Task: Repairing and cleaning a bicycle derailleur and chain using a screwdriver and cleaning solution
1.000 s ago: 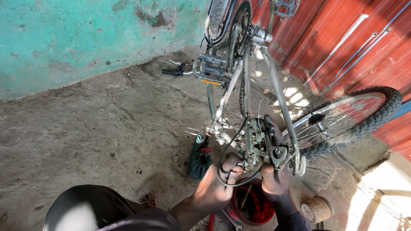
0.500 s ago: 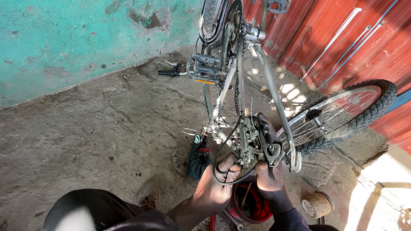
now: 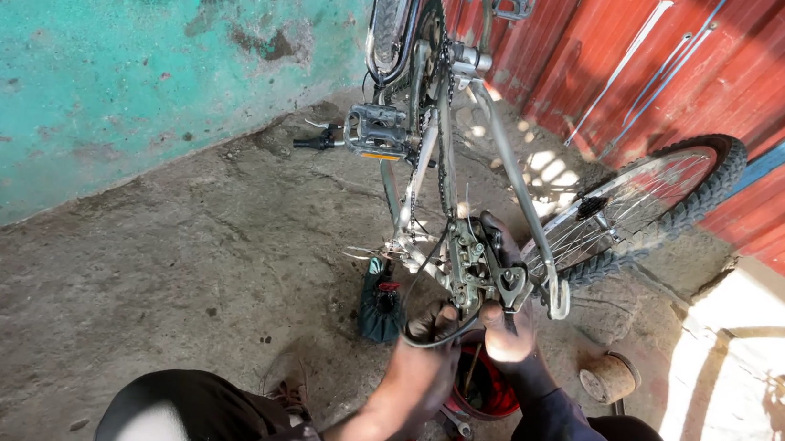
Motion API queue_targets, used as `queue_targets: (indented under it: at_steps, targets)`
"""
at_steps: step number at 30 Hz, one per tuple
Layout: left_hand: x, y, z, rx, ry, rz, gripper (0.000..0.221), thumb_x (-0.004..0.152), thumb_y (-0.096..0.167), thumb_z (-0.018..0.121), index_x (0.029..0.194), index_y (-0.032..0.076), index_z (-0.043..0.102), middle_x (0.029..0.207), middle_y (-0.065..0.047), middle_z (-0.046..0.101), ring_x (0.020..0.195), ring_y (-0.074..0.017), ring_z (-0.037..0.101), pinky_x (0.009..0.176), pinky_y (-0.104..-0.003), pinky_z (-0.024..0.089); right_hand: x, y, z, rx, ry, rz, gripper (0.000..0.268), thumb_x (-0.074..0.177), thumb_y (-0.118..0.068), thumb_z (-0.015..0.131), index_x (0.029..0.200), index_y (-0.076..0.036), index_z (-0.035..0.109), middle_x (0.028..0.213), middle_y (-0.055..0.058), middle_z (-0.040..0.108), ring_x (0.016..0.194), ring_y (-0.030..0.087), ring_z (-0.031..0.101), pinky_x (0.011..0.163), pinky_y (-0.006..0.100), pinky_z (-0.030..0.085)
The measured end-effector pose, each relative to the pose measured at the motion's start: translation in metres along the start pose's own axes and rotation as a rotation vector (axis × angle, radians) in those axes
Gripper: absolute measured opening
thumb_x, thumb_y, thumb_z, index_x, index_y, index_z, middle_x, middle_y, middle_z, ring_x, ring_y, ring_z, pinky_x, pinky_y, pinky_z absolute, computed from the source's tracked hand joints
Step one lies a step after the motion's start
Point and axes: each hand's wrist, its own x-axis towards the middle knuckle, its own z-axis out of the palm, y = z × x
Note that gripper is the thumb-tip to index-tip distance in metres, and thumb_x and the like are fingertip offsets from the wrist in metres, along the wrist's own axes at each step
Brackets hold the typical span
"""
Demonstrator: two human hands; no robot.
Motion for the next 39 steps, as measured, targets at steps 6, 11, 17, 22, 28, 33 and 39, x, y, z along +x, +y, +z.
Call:
queue_targets:
  at_steps: [6, 11, 17, 22, 28, 33, 39]
  targets:
    - [0.002, 0.011, -0.011, 0.017, 0.020, 0.300, 0.033, 0.093, -0.003, 0.056, 0.123, 0.007, 0.066, 0.118, -0.009, 0.073, 0.112, -0.0221, 0.070, 0.103, -0.034, 0.053, -0.016, 0.072, -0.005, -0.140, 0.115, -0.293, 0.068, 0.094, -0.041, 0.067, 0.134, 0.013, 0.056, 0.139, 0.036, 0.055, 0.129, 0.052, 0.051, 0.113, 0.061, 0.037]
    - [-0.001, 0.017, -0.018, 0.050, 0.045, 0.645, 0.023, 0.097, 0.001, 0.054, 0.120, 0.002, 0.061, 0.103, -0.011, 0.069, 0.094, -0.0230, 0.070, 0.087, -0.035, 0.060, 0.055, -0.108, -0.007, -0.202, -0.010, -0.063, 0.098, 0.092, -0.079, 0.034, 0.144, 0.002, 0.052, 0.146, 0.022, 0.057, 0.138, 0.036, 0.054, 0.119, 0.046, 0.040]
    - [-0.021, 0.079, -0.016, 0.125, 0.102, 0.601, 0.014, 0.100, 0.016, 0.062, 0.108, 0.004, 0.062, 0.098, -0.008, 0.075, 0.088, -0.0214, 0.074, 0.079, -0.035, 0.059, 0.125, -0.251, -0.015, 0.098, -0.237, -0.125, 0.104, 0.098, -0.076, 0.035, 0.158, 0.008, 0.022, 0.169, 0.025, 0.020, 0.157, 0.037, 0.026, 0.130, 0.049, 0.023]
    - [-0.016, 0.079, -0.023, 0.193, 0.059, 0.643, 0.016, 0.101, 0.019, 0.060, 0.109, 0.005, 0.061, 0.097, -0.010, 0.075, 0.087, -0.0251, 0.073, 0.078, -0.037, 0.057, 0.115, -0.236, -0.026, 0.308, -0.247, -0.055, 0.103, 0.094, -0.064, 0.056, 0.160, 0.005, 0.015, 0.168, 0.020, 0.027, 0.154, 0.031, 0.034, 0.129, 0.045, 0.027]
    - [-0.010, 0.092, -0.034, 0.204, -0.095, 0.716, 0.019, 0.103, 0.021, 0.050, 0.107, 0.003, 0.057, 0.095, -0.012, 0.068, 0.083, -0.0264, 0.066, 0.077, -0.038, 0.052, 0.095, -0.256, -0.042, 0.308, -0.268, 0.260, 0.098, 0.088, -0.071, 0.056, 0.156, -0.004, 0.033, 0.139, 0.011, 0.051, 0.129, 0.022, 0.048, 0.108, 0.043, 0.046]
    - [0.001, 0.068, -0.039, 0.332, -0.102, 0.765, 0.029, 0.105, 0.033, 0.044, 0.099, 0.006, 0.052, 0.086, -0.009, 0.056, 0.075, -0.0249, 0.051, 0.070, -0.040, 0.042, 0.085, -0.259, -0.048, 0.143, -0.376, 0.345, 0.102, 0.082, -0.075, 0.054, 0.153, -0.005, 0.037, 0.101, 0.003, 0.073, 0.092, 0.015, 0.071, 0.089, 0.034, 0.058]
    - [0.000, 0.059, -0.031, 0.287, -0.125, 0.780, 0.033, 0.084, 0.000, 0.041, 0.115, 0.000, 0.052, 0.104, -0.013, 0.060, 0.092, -0.0246, 0.063, 0.090, -0.035, 0.049, 0.078, -0.268, -0.039, 0.161, -0.435, 0.305, 0.030, 0.090, -0.026, 0.060, 0.114, -0.007, 0.059, 0.088, 0.002, 0.071, 0.079, 0.014, 0.067, 0.074, 0.032, 0.057]
